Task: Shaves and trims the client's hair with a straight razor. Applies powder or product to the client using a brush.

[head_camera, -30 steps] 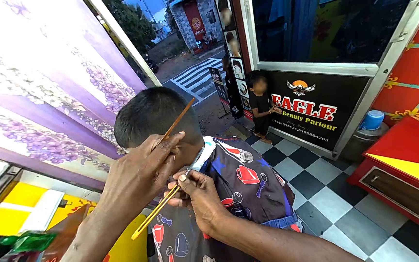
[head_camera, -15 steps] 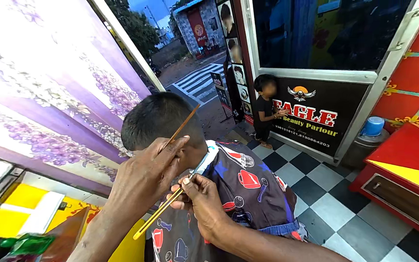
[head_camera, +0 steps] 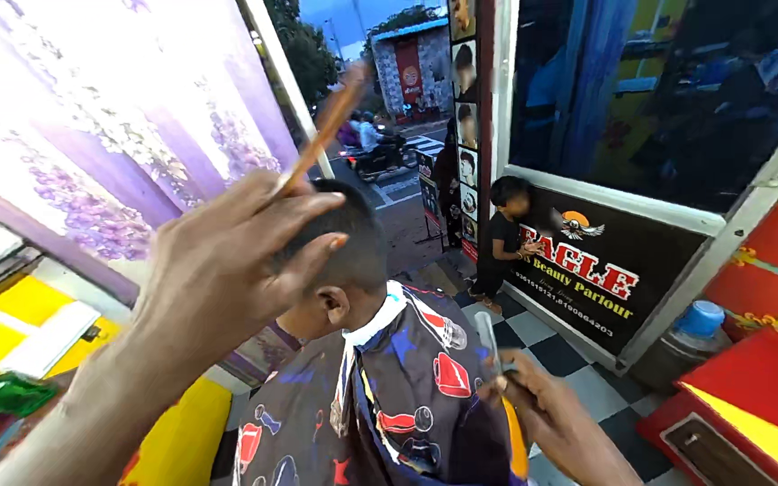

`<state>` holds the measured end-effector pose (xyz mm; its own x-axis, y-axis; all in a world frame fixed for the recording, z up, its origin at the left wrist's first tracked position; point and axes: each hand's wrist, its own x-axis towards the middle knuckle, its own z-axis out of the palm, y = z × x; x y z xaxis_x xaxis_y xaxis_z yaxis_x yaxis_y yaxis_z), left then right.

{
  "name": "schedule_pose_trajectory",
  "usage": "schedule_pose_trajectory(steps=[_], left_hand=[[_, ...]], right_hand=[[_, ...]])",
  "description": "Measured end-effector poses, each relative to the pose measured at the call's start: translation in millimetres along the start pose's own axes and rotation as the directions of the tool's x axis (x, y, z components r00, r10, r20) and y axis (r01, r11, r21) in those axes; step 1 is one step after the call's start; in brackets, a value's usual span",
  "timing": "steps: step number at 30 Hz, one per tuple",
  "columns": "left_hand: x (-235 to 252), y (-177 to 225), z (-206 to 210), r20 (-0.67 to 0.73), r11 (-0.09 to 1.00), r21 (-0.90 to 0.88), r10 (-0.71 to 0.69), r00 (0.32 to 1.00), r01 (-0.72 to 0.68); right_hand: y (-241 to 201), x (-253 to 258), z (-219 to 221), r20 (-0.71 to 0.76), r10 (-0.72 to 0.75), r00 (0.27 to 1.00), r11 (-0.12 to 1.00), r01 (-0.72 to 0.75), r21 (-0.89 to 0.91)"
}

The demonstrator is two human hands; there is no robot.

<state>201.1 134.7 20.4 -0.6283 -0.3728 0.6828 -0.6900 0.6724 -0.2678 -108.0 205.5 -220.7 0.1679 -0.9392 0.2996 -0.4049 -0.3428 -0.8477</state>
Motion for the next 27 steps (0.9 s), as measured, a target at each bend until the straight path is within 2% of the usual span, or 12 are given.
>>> schedule_pose_trajectory(steps=[2,4,6,7,9,12,16,19,21,27], left_hand=[[30,5,10,0.165,0.988,0.112,0.086,0.982,-0.106],[56,4,26,0.294,0.958,0.191,0.151,0.944,-0.213],[76,3,42,0.429,0.929,0.244,0.154,0.89,-0.278],[83,4,48,0.501,0.921,0.263,0.126,0.856,-0.289],[95,7,57,0.64,0.921,0.28,0.032,0.768,-0.271],[103,10,67,0.792,0.921,0.316,-0.125,0.598,-0.228],[109,21,70,0.862,0.906,0.359,-0.228,0.453,-0.226],[107,28,73,0.887,0.889,0.381,-0.274,0.372,-0.255],[105,31,75,0.892,0.872,0.397,-0.292,0.344,-0.288],[104,39,80,0.887,0.841,0.446,-0.368,0.279,-0.308]], right_hand=[[18,24,-15,-0.204,-0.081,0.976,0.996,0.074,-0.041],[32,48,-29,-0.35,-0.102,0.931,0.995,0.1,-0.023],[37,65,-37,-0.389,-0.027,0.921,0.98,0.101,0.171],[34,71,-39,-0.354,0.026,0.935,0.935,0.103,0.34],[15,79,-39,-0.195,0.112,0.974,0.744,0.048,0.667],[-25,77,-13,0.068,0.098,0.993,0.452,-0.105,0.886],[-76,65,25,0.409,0.021,0.912,0.043,-0.41,0.911],[-109,63,52,0.475,0.025,0.88,-0.212,-0.46,0.862],[-131,66,68,0.481,0.074,0.874,-0.286,-0.443,0.85],[-179,79,98,0.41,0.08,0.909,-0.506,-0.318,0.802]])
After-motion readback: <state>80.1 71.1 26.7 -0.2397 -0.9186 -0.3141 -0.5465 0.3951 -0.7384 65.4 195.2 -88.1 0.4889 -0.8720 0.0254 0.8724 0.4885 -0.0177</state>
